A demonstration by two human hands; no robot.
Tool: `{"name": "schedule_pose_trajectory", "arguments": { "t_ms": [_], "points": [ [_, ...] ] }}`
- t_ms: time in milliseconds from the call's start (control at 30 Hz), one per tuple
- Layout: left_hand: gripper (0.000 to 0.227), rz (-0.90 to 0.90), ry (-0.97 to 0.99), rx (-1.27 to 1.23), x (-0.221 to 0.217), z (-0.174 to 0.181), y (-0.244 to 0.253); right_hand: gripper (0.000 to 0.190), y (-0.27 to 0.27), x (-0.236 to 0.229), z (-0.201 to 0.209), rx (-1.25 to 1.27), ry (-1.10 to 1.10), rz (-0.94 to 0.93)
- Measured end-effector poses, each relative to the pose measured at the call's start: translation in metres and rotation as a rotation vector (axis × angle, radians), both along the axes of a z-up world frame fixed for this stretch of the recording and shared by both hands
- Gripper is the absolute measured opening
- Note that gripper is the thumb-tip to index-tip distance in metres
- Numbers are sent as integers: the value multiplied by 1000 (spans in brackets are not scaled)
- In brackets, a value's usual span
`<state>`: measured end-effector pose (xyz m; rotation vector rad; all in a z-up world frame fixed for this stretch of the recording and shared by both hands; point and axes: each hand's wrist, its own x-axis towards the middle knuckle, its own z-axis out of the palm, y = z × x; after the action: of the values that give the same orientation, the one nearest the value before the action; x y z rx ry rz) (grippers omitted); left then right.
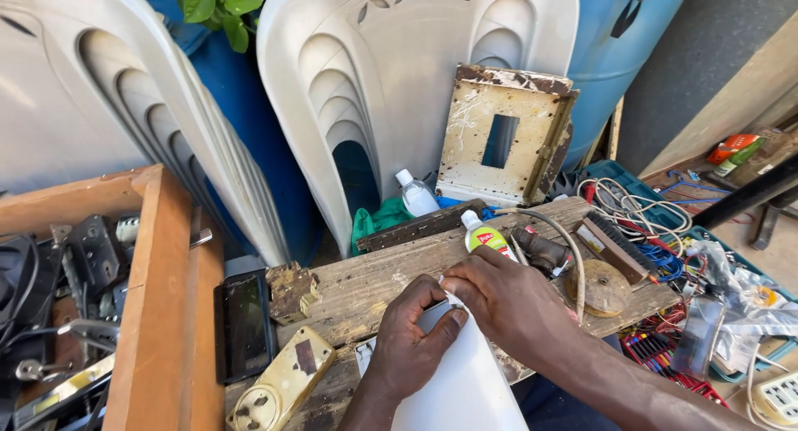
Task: The person cleans a white plastic electrical cover and a beige electrical socket using a cloth and a liquid from a bottle. The person wipes the surfaces thoroughly and places the cleaned cover into a wooden box.
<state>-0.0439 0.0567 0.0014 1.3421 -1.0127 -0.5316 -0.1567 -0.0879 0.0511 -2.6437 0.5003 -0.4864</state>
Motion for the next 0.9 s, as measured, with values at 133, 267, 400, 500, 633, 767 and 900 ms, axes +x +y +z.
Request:
{"name": "schedule_pose_trajectory", "arguments": {
  "t_ms": [133,267,400,500,633,767,900],
  "points": [
    [25,26,-20,-30,4,13,4,36,-2,-23,27,-63,-36,312],
    [12,5,-8,17,2,10,5,62,-25,-41,30,-76,303,511],
    [15,40,13,115,-3,11,1,48,-41,-34,17,-407,198,606],
    [17,47,44,111,-3,5,2,39,-41,-28,14,-788,204,672],
    [19,70,-2,92,-2,-1,3,49,-36,-16,15,-370,389,460],
    [20,33,9,103,-7,-6,3,30,-30,-15,11,-697,351,467],
    [15,35,-31,68,-7,-8,0,28,-33,-12,15,-862,437,545]
  ]
}}
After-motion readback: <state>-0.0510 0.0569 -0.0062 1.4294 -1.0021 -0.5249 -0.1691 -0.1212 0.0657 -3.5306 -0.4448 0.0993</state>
